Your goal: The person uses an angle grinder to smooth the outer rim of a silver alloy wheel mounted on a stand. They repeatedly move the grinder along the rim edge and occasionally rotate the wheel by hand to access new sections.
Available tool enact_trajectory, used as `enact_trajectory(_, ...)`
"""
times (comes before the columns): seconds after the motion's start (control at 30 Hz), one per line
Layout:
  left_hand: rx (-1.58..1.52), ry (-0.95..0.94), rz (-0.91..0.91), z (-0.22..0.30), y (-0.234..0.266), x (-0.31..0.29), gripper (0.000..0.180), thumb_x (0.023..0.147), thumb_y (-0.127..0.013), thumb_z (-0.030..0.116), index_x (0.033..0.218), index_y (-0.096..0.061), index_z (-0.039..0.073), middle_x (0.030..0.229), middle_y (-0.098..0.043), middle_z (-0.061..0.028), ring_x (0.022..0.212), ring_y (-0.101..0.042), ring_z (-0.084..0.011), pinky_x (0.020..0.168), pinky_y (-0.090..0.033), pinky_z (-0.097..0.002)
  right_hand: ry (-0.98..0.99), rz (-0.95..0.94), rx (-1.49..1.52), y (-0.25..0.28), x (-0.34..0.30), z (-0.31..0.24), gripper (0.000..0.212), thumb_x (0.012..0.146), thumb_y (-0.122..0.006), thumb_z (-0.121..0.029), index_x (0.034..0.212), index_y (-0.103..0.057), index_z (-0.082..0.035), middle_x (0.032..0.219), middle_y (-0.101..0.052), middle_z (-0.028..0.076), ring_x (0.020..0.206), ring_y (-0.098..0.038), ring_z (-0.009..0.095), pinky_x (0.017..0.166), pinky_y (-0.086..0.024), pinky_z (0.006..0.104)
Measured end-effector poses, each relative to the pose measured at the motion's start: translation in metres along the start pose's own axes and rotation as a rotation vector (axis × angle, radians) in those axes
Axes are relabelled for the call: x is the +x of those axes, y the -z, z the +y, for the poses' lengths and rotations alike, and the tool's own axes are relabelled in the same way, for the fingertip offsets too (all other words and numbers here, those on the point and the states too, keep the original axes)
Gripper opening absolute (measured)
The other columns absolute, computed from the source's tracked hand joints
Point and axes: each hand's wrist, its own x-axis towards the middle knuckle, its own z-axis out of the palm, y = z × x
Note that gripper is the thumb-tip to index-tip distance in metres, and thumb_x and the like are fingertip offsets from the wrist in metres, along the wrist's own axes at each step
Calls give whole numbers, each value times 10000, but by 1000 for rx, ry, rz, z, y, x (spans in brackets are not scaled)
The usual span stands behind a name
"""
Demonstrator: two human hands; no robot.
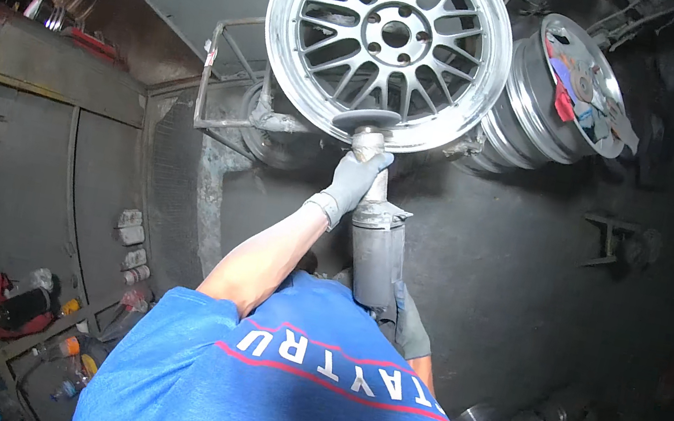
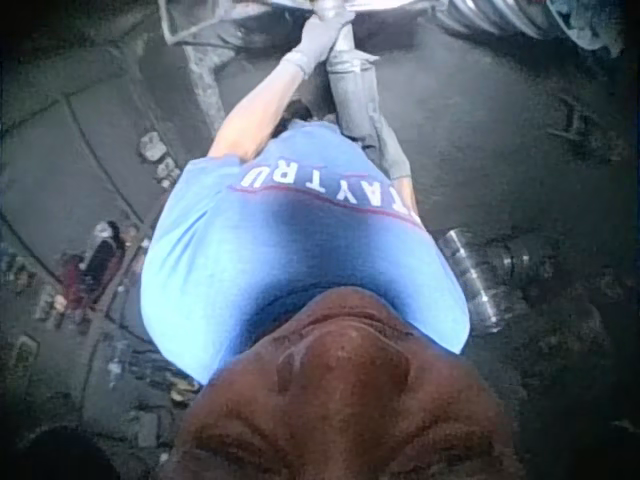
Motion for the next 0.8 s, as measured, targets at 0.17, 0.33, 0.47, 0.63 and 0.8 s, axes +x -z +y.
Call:
enact_trajectory(0.17,-30,6,-4,13,-25,-14,543,935,-873,371,1301,-716,1,1133,-771,-91,956,-742,-185,841,-601,-367,65,25,-122,75,32,14,686,1108,-606,-554,1573,-568,-51,1481,-662,153,1288,-665,266,1076,-554,410)
enact_trajectory(0.33,-237,56,-49,6,-87,-12,546,936,-885,365,1318,-711,16,1119,-763,-76,957,-732,-185,843,-599,-368,146,147,-285,110,3,-43,635,1115,-592,-529,1523,-606,-42,1337,-717,116,1161,-691,224,965,-577,368)
enact_trajectory(0.47,-433,81,-105,8,-137,7,562,929,-889,351,1346,-688,33,1135,-747,-80,968,-731,-197,845,-608,-380,146,248,-366,87,-36,-116,625,1121,-591,-517,1545,-569,-58,1116,-714,84,841,-667,157,693,-564,334)
enact_trajectory(0.63,-660,125,-207,11,-170,28,585,923,-889,325,1369,-637,42,1108,-721,-79,939,-729,-212,830,-621,-399,290,316,-780,83,-55,-165,660,1123,-599,-534,1579,-518,-64,1017,-667,80,707,-607,136,602,-522,319)
enact_trajectory(0.8,-668,157,-240,9,-161,21,710,909,-910,356,1430,-612,-23,1195,-739,-102,983,-738,-204,847,-614,-376,473,339,-1051,105,-43,-145,719,1141,-570,-519,1612,-485,19,1435,-651,214,1275,-655,283,1101,-518,394)
